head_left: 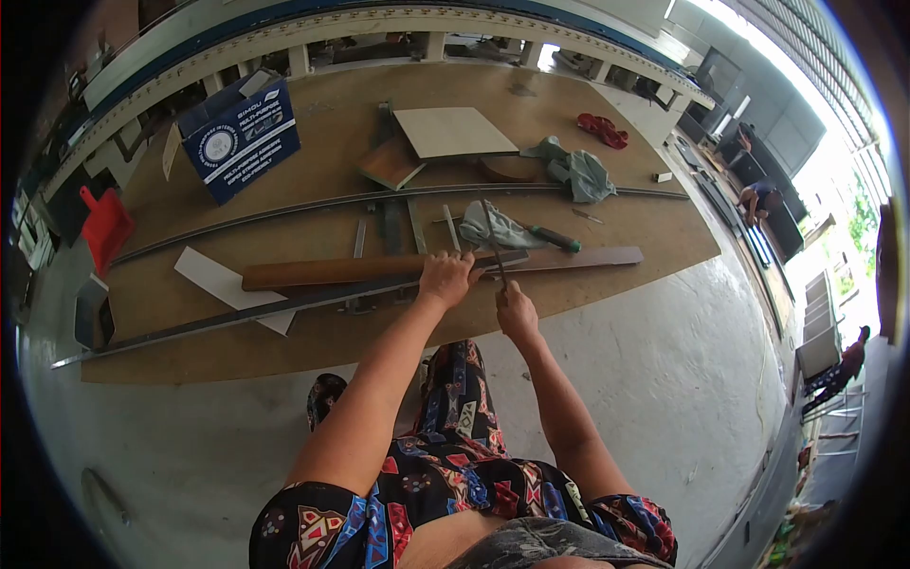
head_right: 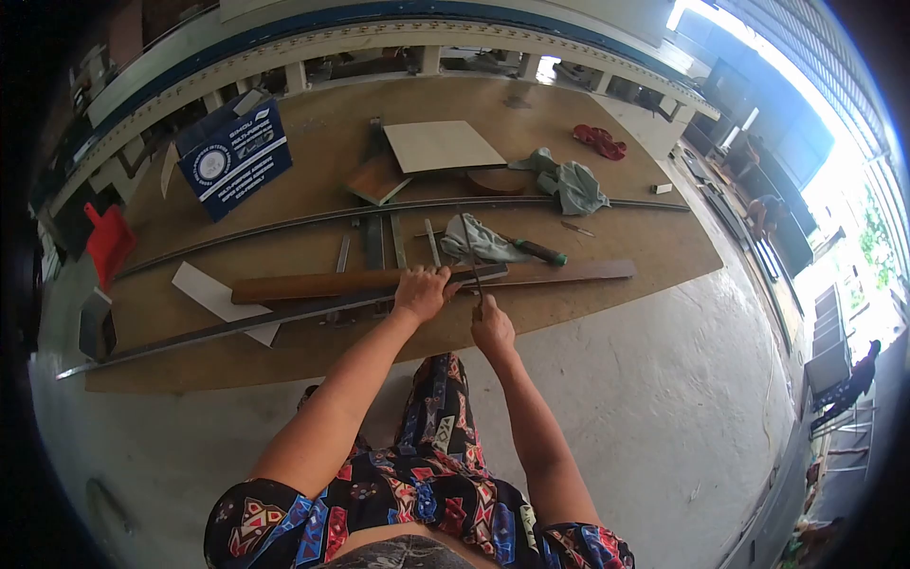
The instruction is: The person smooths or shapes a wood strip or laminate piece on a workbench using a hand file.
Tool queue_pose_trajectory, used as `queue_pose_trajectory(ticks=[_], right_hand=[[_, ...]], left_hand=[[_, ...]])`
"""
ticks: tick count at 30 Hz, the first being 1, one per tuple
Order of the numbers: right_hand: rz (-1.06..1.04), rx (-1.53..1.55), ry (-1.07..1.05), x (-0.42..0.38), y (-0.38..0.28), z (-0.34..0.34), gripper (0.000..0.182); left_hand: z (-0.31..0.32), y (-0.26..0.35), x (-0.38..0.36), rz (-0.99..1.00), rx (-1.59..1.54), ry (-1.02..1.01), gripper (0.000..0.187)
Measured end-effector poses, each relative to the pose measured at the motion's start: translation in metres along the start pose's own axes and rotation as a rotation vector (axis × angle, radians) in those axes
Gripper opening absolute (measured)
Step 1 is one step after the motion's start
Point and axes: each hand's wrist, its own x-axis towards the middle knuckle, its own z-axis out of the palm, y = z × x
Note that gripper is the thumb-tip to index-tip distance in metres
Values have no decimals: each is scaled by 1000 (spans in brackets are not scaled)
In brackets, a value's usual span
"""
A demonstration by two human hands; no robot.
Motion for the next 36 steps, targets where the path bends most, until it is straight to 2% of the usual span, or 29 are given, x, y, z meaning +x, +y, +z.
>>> queue_pose_trajectory(ticks=[5,9,18,21,26,30,36], right_hand=[[33,8,14,-74,25,-2,19],[52,41,-3,-92,29,-8,19],[-80,-100,30,11,-7,-7,22],[-22,0,27,-8,-13,-10,21],[9,-26,-5,-79,30,-2,17],[58,-34,-7,-98,31,-6,17],[-16,-92,10,-18,-2,-12,18]], left_hand=[[-1,-1,0,5,12,-26,39],[-6,-1,0,2,40,-35,39],[-1,-1,1,-9,9,-29,40],[-1,0,0,-10,4,-39,41],[-2,-2,-1,6,5,-32,40],[-1,-2,0,4,8,-11,39],[-3,-1,0,-2,10,-25,39]])
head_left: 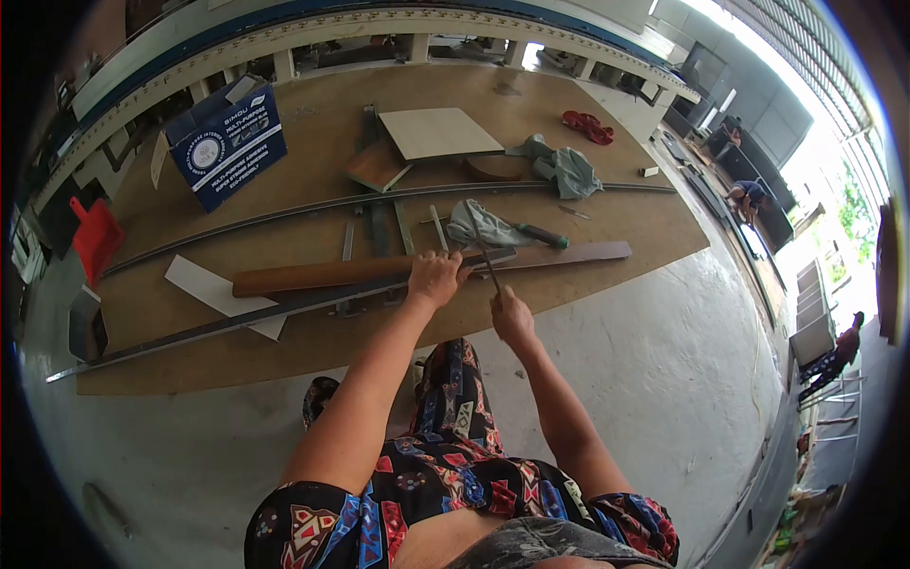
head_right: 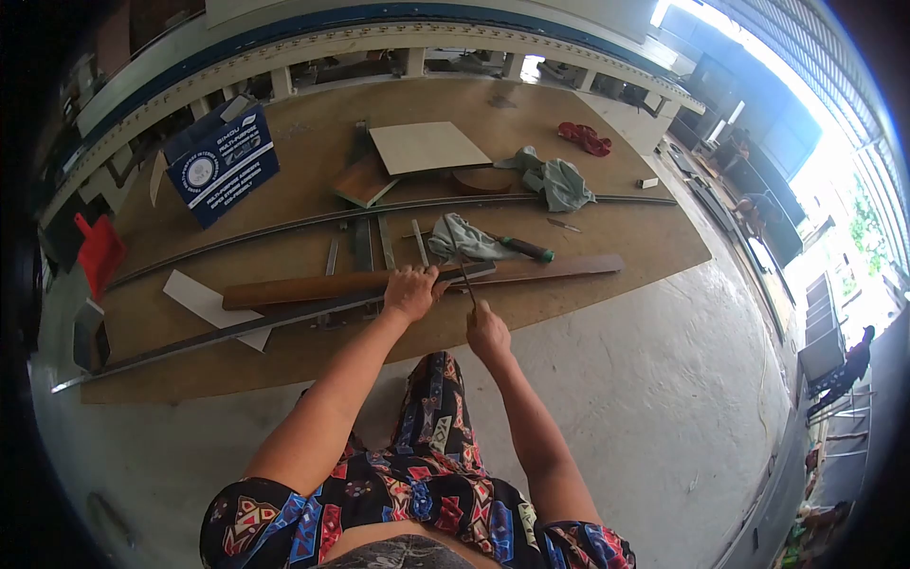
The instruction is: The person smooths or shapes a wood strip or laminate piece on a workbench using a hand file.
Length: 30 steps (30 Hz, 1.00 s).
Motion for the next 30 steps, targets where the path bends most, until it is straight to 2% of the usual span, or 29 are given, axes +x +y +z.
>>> queue_pose_trajectory(ticks=[2,5,14,17,20,23,27,30], right_hand=[[-58,-6,20,27,-1,5,19],[-28,-3,30,27,-11,6,19],[74,102,-1,-80,33,15,18],[60,82,-5,-61,25,8,19],[-31,49,12,-14,17,8,19],[-29,54,-26,25,7,6,20],[26,97,-50,13,0,6,19],[-13,110,39,-28,18,12,21]], left_hand=[[0,0,1,-1,-3,6,39],[5,-2,1,1,-16,25,39],[0,0,0,13,2,25,39],[-1,0,0,17,5,35,41],[1,-2,-1,15,0,34,42],[2,-1,-1,0,-12,24,42],[5,0,0,-7,-26,26,41],[0,0,0,-9,-16,-11,40]])
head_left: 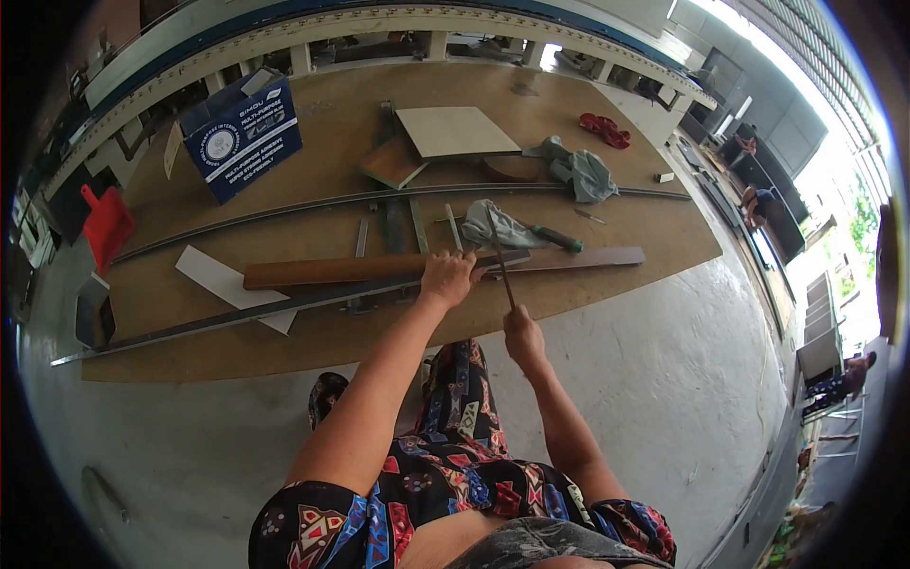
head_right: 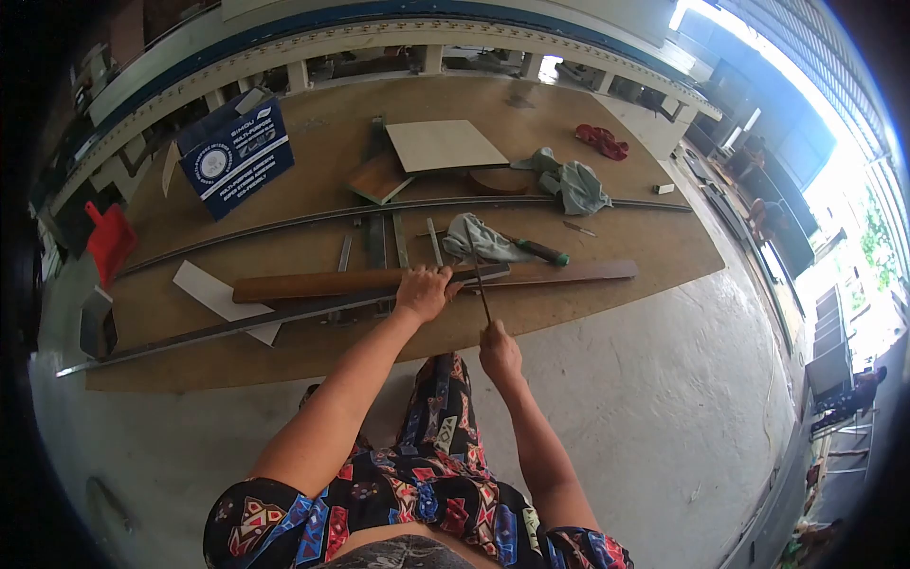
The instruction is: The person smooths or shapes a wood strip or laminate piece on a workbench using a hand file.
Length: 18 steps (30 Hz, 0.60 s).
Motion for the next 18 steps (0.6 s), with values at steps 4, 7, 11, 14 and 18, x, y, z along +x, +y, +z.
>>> queue_pose_trajectory(ticks=[4,7,11,14,18], right_hand=[[82,2,-48,-44,13,-4,19],[104,-20,-54,-37,9,-9,20],[24,-105,-83,23,-15,-14,22],[-47,-39,-33,59,-21,-6,26],[-8,-61,-37,62,-27,1,23]], left_hand=[[4,-3,0,40,19,75,42],[1,-2,0,25,23,36,41],[3,-2,0,28,7,64,43],[1,0,2,13,14,37,42],[-2,2,0,13,36,38,39]])
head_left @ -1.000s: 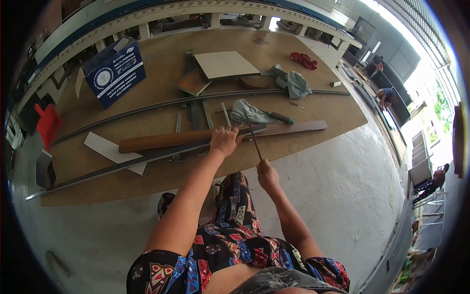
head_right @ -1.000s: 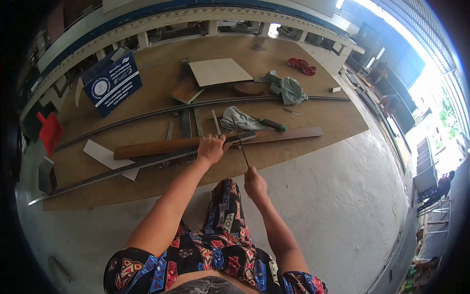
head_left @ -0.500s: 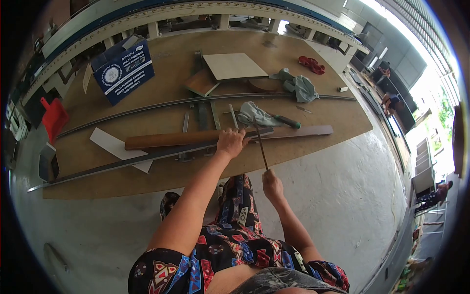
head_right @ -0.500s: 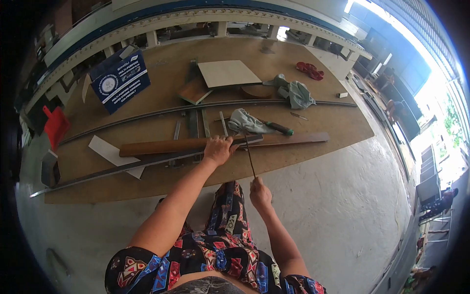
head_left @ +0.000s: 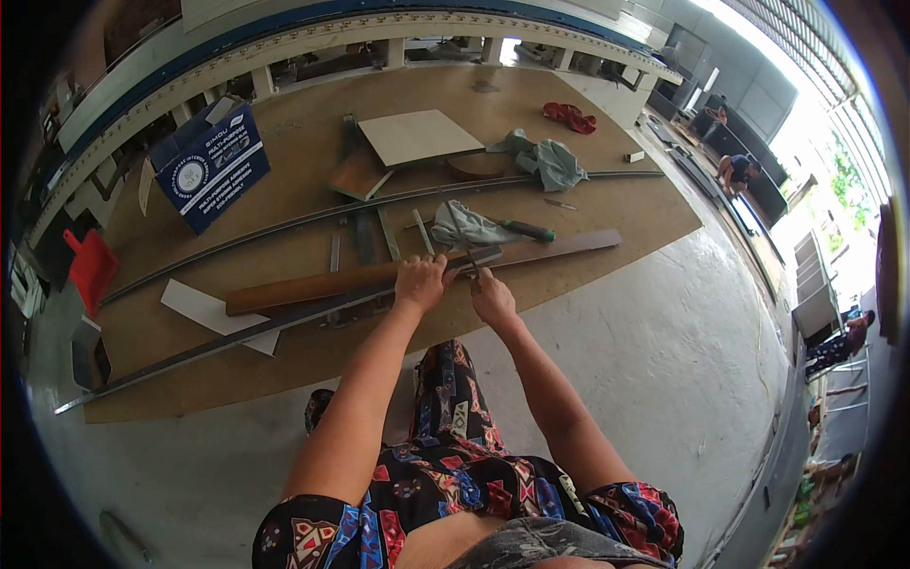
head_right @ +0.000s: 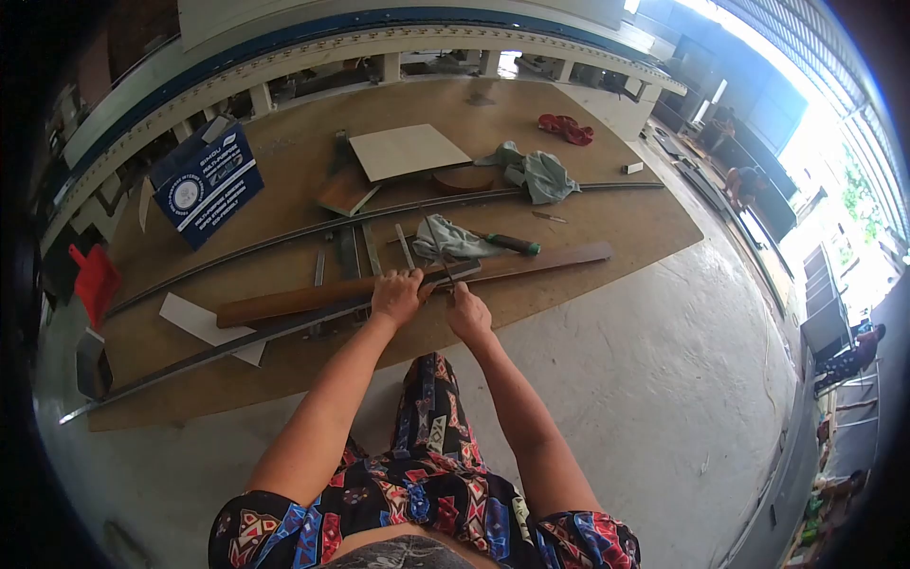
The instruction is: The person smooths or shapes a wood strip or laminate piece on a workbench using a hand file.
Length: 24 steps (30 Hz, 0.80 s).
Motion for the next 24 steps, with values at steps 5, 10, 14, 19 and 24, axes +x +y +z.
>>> queue_pose_trajectory(ticks=[5,10,14,19,24], right_hand=[[48,6,-12,-64,17,-7,17],[66,22,-6,-83,37,0,21],[10,-34,-33,-32,15,-7,22],[-20,-28,-17,5,-5,-5,22],[59,-5,-39,-40,7,-7,21]], left_hand=[[-1,-2,1,0,-7,-39,39],[2,-3,0,10,9,5,38],[-2,-2,-1,3,9,-7,39],[2,-2,1,-3,-26,-20,39],[-2,-1,0,0,-39,-21,39]])
